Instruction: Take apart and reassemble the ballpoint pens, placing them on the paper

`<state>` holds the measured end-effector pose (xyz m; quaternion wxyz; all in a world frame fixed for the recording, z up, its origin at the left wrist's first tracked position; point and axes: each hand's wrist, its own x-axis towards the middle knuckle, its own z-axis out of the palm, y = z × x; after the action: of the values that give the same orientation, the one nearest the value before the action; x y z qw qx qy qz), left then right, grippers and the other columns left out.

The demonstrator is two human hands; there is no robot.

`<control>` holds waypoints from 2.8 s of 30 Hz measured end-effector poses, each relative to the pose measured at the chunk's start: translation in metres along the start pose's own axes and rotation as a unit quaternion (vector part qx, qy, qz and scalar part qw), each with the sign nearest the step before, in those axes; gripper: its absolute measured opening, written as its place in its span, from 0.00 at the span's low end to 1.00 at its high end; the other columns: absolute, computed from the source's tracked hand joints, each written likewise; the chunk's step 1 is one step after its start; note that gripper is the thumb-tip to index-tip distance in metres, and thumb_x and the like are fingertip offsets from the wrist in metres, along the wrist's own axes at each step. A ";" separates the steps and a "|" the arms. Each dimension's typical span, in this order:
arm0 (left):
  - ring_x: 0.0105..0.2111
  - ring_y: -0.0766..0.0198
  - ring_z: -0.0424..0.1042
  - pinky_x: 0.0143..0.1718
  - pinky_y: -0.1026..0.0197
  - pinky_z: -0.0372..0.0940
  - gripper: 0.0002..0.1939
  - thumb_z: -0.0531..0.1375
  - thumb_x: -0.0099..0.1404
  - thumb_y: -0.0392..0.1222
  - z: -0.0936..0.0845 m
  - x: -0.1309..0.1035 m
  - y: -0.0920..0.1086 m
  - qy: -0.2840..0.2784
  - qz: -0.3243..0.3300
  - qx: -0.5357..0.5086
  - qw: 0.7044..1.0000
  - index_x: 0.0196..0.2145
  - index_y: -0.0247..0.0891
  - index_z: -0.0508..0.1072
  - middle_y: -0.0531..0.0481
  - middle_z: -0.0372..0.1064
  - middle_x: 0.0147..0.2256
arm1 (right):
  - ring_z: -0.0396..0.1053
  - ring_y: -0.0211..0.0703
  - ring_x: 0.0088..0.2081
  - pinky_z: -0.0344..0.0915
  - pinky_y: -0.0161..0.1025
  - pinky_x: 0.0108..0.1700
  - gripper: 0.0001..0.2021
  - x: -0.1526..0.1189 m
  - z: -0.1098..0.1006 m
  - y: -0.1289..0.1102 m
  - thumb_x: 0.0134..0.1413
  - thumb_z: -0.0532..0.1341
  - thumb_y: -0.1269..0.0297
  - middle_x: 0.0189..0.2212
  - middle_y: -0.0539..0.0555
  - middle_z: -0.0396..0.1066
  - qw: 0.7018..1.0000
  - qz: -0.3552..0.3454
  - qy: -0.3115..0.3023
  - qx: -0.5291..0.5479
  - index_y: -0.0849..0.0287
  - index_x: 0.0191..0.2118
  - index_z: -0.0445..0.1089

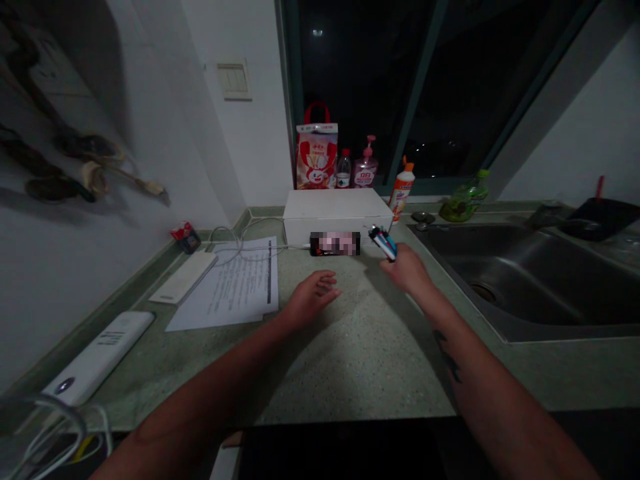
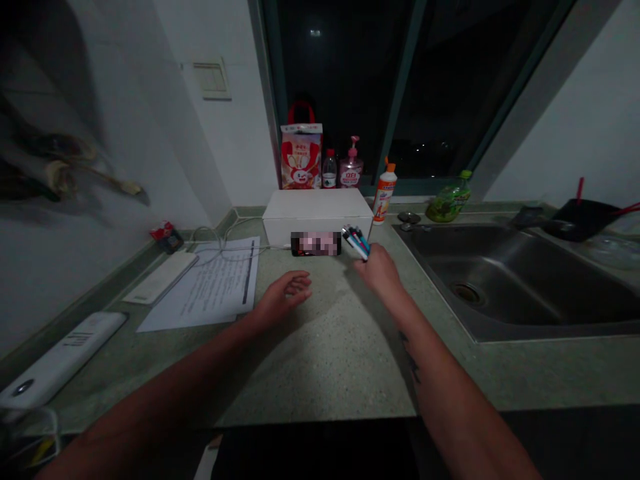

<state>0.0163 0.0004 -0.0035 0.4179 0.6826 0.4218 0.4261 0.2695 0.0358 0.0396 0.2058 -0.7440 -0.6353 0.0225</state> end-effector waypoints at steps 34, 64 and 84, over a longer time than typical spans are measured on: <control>0.36 0.56 0.75 0.41 0.54 0.71 0.07 0.62 0.63 0.45 0.007 -0.003 0.014 0.166 -0.017 0.053 0.985 0.35 0.41 0.72 0.47 0.77 0.36 | 0.58 0.55 0.66 0.56 0.58 0.68 0.31 -0.094 0.053 -0.085 0.70 0.54 0.53 0.65 0.63 0.59 0.854 -0.274 -0.036 0.441 0.53 0.72 0.48; 0.48 0.40 0.77 0.45 0.48 0.70 0.22 0.56 0.68 0.52 -0.110 0.015 0.007 0.083 -0.284 0.595 0.747 0.51 0.32 0.70 0.31 0.77 0.47 | 0.62 0.56 0.65 0.59 0.59 0.66 0.28 -0.086 0.076 -0.070 0.69 0.54 0.53 0.62 0.65 0.62 0.902 -0.261 -0.080 0.333 0.55 0.69 0.54; 0.52 0.42 0.71 0.47 0.48 0.68 0.26 0.60 0.66 0.54 -0.095 0.009 0.016 0.076 -0.209 0.648 0.728 0.52 0.31 0.71 0.32 0.70 0.51 | 0.62 0.55 0.65 0.60 0.57 0.66 0.26 -0.086 0.071 -0.070 0.68 0.56 0.58 0.62 0.65 0.62 0.908 -0.261 -0.081 0.319 0.57 0.68 0.55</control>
<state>-0.0660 0.0237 0.0410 -0.0808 0.6474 0.7578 0.0013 0.1664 -0.0190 -0.0213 0.3785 -0.4417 -0.7804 0.2292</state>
